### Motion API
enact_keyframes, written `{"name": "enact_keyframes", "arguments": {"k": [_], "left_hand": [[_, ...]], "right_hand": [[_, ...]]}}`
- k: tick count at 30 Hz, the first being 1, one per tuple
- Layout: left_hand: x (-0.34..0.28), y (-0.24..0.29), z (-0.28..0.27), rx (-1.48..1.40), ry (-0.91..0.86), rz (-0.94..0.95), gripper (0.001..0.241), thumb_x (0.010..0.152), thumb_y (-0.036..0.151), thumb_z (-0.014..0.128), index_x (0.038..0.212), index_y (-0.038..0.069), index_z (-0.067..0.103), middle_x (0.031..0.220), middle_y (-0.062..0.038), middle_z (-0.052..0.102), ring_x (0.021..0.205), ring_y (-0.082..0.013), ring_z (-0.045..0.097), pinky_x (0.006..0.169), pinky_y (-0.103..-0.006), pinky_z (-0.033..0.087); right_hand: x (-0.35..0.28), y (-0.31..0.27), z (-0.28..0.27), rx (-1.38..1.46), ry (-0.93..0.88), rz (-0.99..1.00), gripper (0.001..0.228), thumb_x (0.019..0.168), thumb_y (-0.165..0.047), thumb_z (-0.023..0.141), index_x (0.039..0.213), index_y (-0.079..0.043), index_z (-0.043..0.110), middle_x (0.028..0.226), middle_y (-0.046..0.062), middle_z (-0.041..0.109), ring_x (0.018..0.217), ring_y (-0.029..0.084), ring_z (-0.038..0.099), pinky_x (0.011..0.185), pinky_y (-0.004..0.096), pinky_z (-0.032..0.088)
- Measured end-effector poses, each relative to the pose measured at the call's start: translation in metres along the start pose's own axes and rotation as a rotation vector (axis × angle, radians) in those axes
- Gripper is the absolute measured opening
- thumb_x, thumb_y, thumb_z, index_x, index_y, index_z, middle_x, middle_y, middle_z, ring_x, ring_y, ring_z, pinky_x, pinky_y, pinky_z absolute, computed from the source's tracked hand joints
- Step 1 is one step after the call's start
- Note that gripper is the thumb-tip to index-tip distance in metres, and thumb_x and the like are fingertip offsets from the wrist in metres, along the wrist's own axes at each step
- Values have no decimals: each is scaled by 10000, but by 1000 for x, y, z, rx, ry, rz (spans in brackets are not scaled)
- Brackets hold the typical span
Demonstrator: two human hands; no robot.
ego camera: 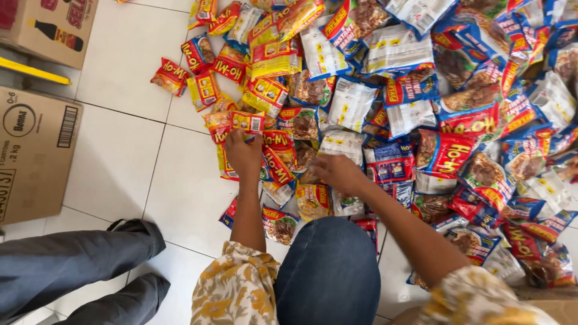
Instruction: The recorder is packing individual packets of instant noodles from a large pile on the floor into a cardboard box.
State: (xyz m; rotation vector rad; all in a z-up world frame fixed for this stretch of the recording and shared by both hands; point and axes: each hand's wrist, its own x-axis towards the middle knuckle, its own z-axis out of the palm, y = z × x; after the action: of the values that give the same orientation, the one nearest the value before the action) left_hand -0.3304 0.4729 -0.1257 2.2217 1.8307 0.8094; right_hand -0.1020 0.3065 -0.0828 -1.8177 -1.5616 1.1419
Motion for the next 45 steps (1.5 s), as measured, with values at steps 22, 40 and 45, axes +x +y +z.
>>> {"name": "enact_keyframes", "arguments": {"k": [22, 40, 45], "left_hand": [[-137, -21, -31, -467, -355, -472, 420, 863, 381, 822, 1038, 23, 688, 1027, -136, 735, 919, -233, 712, 802, -358, 548], [-158, 70, 32, -1378, -473, -959, 316, 870, 81, 827, 1102, 81, 611, 841, -19, 601, 656, -139, 518, 530, -279, 381], [-95, 178, -52, -1553, -624, -758, 354, 807, 76, 763, 1141, 71, 646, 990, -25, 727, 904, -147, 709, 755, -285, 563]], "right_hand": [[-77, 48, -121, 935, 176, 326, 664, 777, 98, 533, 1398, -124, 453, 1103, 85, 565, 1025, 217, 569, 848, 350, 494], [-292, 66, -169, 918, 539, 774, 445, 861, -24, 727, 1288, 63, 633, 1093, 159, 707, 976, 278, 658, 854, 433, 531], [-318, -2, -199, 799, 547, 509, 521, 774, 26, 746, 1285, 65, 651, 1282, 48, 695, 1114, 169, 667, 972, 336, 517]]}}
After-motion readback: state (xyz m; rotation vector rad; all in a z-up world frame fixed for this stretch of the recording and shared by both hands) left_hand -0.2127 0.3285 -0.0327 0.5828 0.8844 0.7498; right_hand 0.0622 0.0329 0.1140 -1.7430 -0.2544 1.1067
